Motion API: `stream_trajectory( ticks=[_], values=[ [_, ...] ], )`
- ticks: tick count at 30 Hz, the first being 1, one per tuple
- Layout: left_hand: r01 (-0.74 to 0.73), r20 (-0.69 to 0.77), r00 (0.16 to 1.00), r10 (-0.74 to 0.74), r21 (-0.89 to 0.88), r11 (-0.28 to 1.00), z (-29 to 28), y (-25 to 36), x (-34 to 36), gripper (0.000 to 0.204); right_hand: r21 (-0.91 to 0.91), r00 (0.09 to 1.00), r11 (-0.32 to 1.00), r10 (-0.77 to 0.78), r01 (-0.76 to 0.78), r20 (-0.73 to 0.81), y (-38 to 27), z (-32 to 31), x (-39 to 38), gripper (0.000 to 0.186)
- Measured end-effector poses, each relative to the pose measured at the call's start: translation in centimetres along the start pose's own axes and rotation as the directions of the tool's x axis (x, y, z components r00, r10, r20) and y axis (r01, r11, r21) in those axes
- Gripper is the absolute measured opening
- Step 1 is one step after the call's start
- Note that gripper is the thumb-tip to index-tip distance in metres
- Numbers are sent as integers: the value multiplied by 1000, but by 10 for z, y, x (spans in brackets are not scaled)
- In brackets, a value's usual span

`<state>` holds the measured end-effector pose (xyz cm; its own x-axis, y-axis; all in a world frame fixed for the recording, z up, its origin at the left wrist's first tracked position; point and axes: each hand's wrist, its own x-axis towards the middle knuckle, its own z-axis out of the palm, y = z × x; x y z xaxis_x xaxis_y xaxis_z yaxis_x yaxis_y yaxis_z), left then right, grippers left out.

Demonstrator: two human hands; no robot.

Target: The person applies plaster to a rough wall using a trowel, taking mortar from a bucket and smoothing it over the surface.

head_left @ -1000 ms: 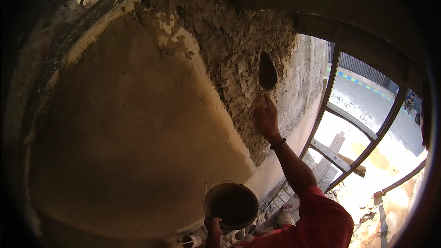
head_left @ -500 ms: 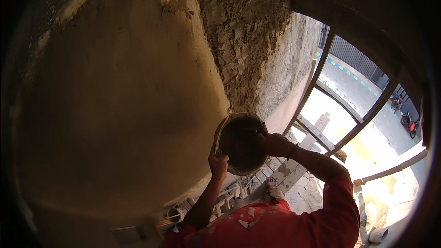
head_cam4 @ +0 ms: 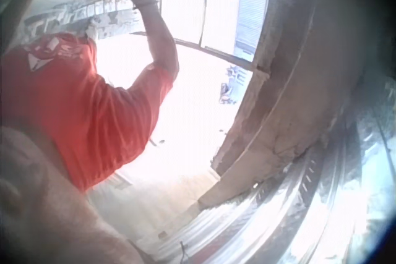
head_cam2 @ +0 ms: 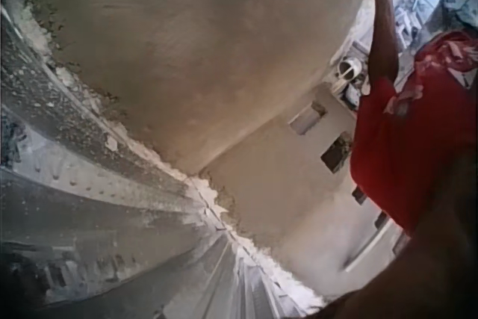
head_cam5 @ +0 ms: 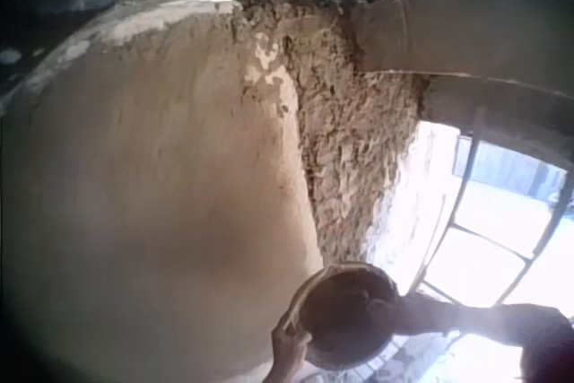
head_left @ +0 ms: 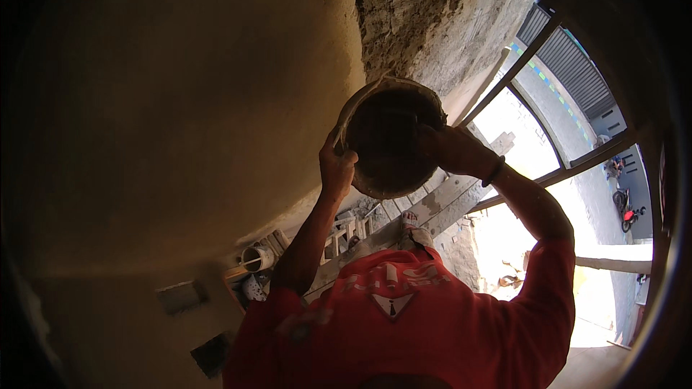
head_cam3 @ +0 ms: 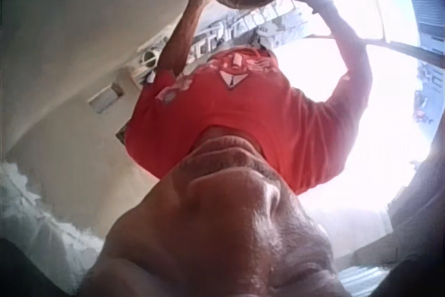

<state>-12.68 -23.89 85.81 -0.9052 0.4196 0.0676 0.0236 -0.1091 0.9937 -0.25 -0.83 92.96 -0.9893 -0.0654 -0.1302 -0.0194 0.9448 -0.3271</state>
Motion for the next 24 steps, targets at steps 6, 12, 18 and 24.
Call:
stream_trajectory(
  ticks=[6,12,18,24],
  values=[
    [66,25,998,-66,3,998,16,-2,17,70,-262,959,927,-284,269,-22,37,85,11,46],
    [73,-47,996,-71,56,996,23,-25,18,67,-36,927,956,-273,291,258,38,27,-14,32],
    [73,-66,996,-54,343,936,63,-14,28,60,-424,986,900,-145,99,-78,100,-16,4,16],
    [72,-133,991,-6,500,863,120,-13,46,58,-504,923,832,-352,232,-157,131,-8,36,12]
  ],
)
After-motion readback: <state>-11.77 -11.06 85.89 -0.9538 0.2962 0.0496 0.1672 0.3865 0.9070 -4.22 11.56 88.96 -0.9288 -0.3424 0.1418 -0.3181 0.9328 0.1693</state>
